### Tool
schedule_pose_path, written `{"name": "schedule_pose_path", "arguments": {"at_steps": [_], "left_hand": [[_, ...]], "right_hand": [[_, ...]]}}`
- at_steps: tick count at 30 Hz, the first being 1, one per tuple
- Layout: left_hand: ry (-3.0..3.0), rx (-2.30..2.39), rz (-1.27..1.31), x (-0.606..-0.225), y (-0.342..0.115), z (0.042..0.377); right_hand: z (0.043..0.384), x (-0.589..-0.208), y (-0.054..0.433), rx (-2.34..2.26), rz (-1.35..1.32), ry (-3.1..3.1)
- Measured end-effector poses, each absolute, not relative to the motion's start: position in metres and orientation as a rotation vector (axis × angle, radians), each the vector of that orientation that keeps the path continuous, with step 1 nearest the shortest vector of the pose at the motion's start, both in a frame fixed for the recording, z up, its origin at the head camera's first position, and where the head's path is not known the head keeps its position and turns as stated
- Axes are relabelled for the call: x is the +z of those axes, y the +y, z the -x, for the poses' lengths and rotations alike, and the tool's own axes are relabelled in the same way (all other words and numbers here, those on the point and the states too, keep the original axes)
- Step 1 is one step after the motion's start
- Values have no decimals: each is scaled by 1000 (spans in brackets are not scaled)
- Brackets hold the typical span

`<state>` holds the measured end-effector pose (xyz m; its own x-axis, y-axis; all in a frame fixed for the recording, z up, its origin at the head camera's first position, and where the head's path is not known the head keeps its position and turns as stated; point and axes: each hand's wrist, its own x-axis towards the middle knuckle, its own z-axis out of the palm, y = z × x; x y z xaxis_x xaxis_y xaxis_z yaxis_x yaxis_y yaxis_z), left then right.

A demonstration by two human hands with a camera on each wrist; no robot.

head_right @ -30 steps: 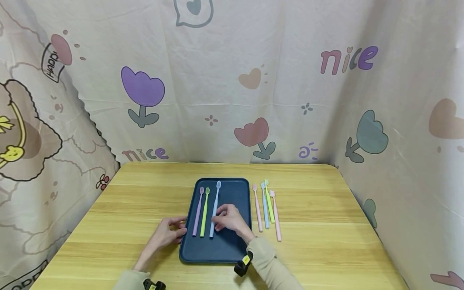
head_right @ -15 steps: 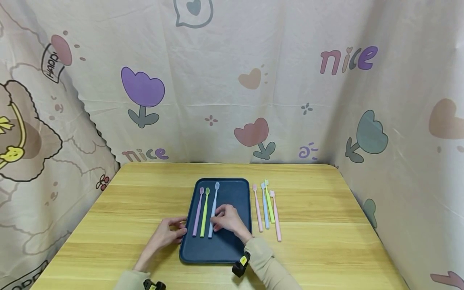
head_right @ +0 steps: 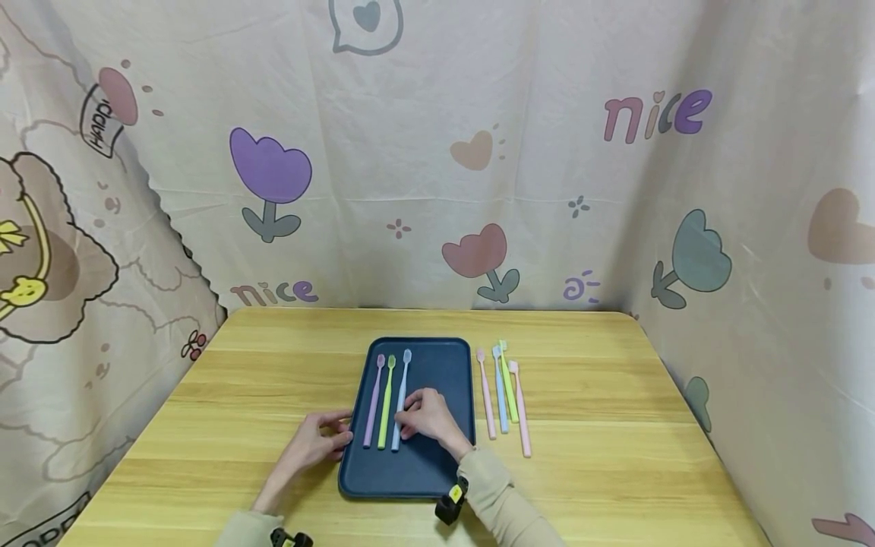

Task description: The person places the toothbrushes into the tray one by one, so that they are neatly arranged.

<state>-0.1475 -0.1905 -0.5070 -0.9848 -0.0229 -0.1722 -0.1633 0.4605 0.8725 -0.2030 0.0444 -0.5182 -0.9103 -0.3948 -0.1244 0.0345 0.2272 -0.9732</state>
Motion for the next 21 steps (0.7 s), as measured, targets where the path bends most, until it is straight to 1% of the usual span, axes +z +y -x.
{"name": "schedule_pose_path", "arguments": {"at_steps": [21], "left_hand": [[2568,1563,173,-508,-190,148]], "right_hand": [[202,-524,39,-1700,317,2268]]}}
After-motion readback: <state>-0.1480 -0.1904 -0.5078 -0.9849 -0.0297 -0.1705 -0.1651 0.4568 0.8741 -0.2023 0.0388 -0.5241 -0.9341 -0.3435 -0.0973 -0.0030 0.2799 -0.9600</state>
